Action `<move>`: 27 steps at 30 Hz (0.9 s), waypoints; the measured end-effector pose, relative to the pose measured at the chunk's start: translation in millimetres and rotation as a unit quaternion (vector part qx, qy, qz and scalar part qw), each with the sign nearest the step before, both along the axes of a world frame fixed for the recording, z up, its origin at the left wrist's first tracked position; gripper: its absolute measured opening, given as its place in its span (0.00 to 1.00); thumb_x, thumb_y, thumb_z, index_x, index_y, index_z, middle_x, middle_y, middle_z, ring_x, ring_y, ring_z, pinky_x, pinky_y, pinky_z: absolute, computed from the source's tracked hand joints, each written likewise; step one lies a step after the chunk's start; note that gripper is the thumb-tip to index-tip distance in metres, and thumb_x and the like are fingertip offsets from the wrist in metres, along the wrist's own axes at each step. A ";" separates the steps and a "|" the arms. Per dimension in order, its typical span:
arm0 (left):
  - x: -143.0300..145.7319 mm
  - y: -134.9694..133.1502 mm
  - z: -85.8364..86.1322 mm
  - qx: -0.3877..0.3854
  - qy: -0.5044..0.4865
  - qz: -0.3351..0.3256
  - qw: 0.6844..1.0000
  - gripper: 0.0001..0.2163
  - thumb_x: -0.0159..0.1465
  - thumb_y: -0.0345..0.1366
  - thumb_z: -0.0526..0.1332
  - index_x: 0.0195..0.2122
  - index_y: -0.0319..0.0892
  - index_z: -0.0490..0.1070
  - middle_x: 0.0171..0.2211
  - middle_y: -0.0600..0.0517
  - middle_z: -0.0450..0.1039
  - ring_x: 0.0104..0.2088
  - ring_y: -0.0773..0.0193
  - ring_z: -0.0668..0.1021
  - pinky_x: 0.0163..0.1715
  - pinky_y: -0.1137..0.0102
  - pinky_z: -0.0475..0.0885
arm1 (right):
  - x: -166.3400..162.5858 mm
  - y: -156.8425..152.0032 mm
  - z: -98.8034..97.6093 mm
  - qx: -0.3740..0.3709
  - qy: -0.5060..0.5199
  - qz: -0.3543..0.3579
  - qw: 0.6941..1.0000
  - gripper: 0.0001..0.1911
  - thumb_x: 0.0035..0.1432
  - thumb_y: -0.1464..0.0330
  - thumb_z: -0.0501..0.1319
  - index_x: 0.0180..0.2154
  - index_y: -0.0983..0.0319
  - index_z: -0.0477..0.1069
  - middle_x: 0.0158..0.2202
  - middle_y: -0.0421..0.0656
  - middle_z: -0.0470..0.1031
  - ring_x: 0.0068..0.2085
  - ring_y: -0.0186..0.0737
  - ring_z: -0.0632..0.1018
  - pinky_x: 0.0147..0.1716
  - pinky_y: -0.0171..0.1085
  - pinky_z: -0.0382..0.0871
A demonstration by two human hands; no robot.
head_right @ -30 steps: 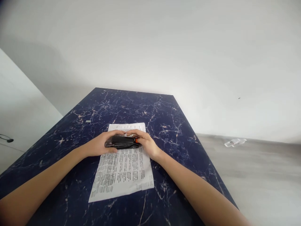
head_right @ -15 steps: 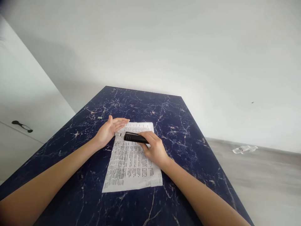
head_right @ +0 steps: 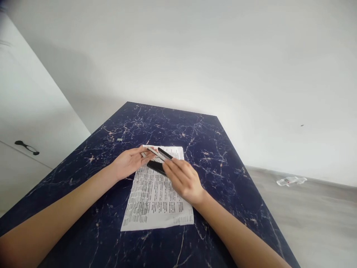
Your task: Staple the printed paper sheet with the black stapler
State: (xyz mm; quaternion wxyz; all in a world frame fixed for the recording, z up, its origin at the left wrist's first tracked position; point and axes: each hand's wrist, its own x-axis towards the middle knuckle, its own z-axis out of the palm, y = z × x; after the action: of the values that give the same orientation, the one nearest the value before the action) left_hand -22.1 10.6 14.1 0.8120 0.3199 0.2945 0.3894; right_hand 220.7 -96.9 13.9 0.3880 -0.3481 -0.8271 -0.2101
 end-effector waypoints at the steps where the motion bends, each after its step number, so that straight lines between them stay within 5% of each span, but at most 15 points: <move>1: -2.1 3.4 -2.2 0.021 0.016 0.039 0.999 0.09 0.73 0.28 0.56 0.46 0.35 0.76 0.53 0.38 0.76 0.57 0.54 0.79 0.66 0.60 0.72 | -1.6 -0.3 -0.7 -0.035 0.076 -0.028 0.996 0.28 0.63 0.81 0.63 0.61 0.54 0.72 0.51 0.43 0.83 0.51 0.49 0.83 0.48 0.51 0.83; 5: -8.9 11.0 -5.3 0.207 0.077 0.168 0.961 0.10 0.73 0.29 0.57 0.53 0.39 0.72 0.57 0.39 0.76 0.59 0.54 0.79 0.67 0.56 0.71 | -5.2 -1.7 -1.3 -0.247 0.271 -0.142 0.920 0.11 0.59 0.70 0.71 0.45 0.56 0.79 0.38 0.42 0.83 0.35 0.47 0.82 0.34 0.48 0.80; 10: -4.1 -4.1 0.3 0.448 0.234 0.174 0.845 0.14 0.77 0.40 0.54 0.60 0.42 0.65 0.52 0.40 0.80 0.51 0.55 0.84 0.55 0.55 0.80 | -0.4 5.9 -6.9 -0.389 0.249 -0.102 0.881 0.09 0.55 0.70 0.72 0.40 0.57 0.80 0.37 0.40 0.83 0.36 0.45 0.82 0.37 0.45 0.77; 12: -2.5 -11.6 0.6 0.564 0.306 0.147 0.753 0.15 0.77 0.38 0.55 0.63 0.43 0.62 0.53 0.41 0.80 0.50 0.56 0.85 0.50 0.59 0.83 | 1.8 8.7 -8.8 -0.375 0.232 -0.082 0.894 0.12 0.55 0.68 0.73 0.42 0.57 0.79 0.40 0.42 0.83 0.39 0.48 0.83 0.41 0.48 0.77; 15: -2.4 -18.4 -0.6 0.715 0.359 0.090 0.593 0.18 0.75 0.33 0.57 0.65 0.44 0.60 0.54 0.42 0.80 0.48 0.56 0.85 0.43 0.64 0.84 | 1.2 8.2 -5.5 -0.255 0.209 -0.049 0.943 0.21 0.58 0.63 0.74 0.52 0.56 0.76 0.52 0.47 0.80 0.53 0.55 0.79 0.53 0.56 0.73; 17: -1.7 -20.8 -0.9 0.767 0.363 0.065 0.525 0.20 0.75 0.31 0.57 0.67 0.45 0.58 0.53 0.43 0.80 0.47 0.57 0.86 0.41 0.65 0.85 | -2.8 5.1 -0.2 -0.177 0.189 -0.008 0.966 0.23 0.62 0.63 0.71 0.57 0.54 0.73 0.56 0.48 0.77 0.56 0.55 0.77 0.56 0.57 0.71; 19: 0.6 -23.1 -0.3 0.793 0.357 0.056 0.491 0.21 0.74 0.30 0.57 0.67 0.45 0.57 0.53 0.42 0.81 0.48 0.56 0.85 0.43 0.63 0.85 | -8.9 1.5 4.7 -0.143 0.172 0.048 0.973 0.21 0.66 0.65 0.69 0.59 0.53 0.72 0.54 0.46 0.78 0.54 0.51 0.79 0.52 0.53 0.73; 21: 4.4 -26.7 1.1 0.802 0.342 0.058 0.487 0.21 0.73 0.30 0.59 0.66 0.43 0.59 0.54 0.42 0.80 0.54 0.54 0.83 0.47 0.59 0.84 | -15.2 -1.4 7.1 -0.132 0.161 0.092 0.974 0.20 0.66 0.67 0.68 0.59 0.54 0.72 0.52 0.45 0.80 0.51 0.47 0.80 0.49 0.50 0.75; 23: 9.0 -32.7 3.6 0.791 0.315 0.051 0.522 0.18 0.72 0.30 0.61 0.62 0.42 0.64 0.56 0.42 0.79 0.58 0.52 0.80 0.52 0.55 0.82 | -19.9 -3.9 6.6 -0.127 0.160 0.108 0.973 0.17 0.67 0.70 0.68 0.56 0.54 0.74 0.49 0.43 0.82 0.49 0.45 0.81 0.48 0.48 0.76; 27: 17.5 -48.2 12.5 0.661 0.276 -0.014 0.697 0.11 0.69 0.34 0.65 0.52 0.44 0.73 0.57 0.45 0.78 0.61 0.50 0.78 0.62 0.47 0.74 | -21.8 -10.2 3.6 -0.156 0.156 0.050 0.974 0.09 0.69 0.69 0.64 0.47 0.50 0.80 0.42 0.38 0.84 0.44 0.44 0.82 0.45 0.49 0.77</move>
State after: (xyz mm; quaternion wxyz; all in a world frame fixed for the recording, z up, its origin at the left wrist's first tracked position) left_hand -4.5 -37.6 26.7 0.2787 0.8716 0.1680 0.3667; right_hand 199.0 -107.1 17.5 0.4632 -0.3909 -0.7954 -0.0018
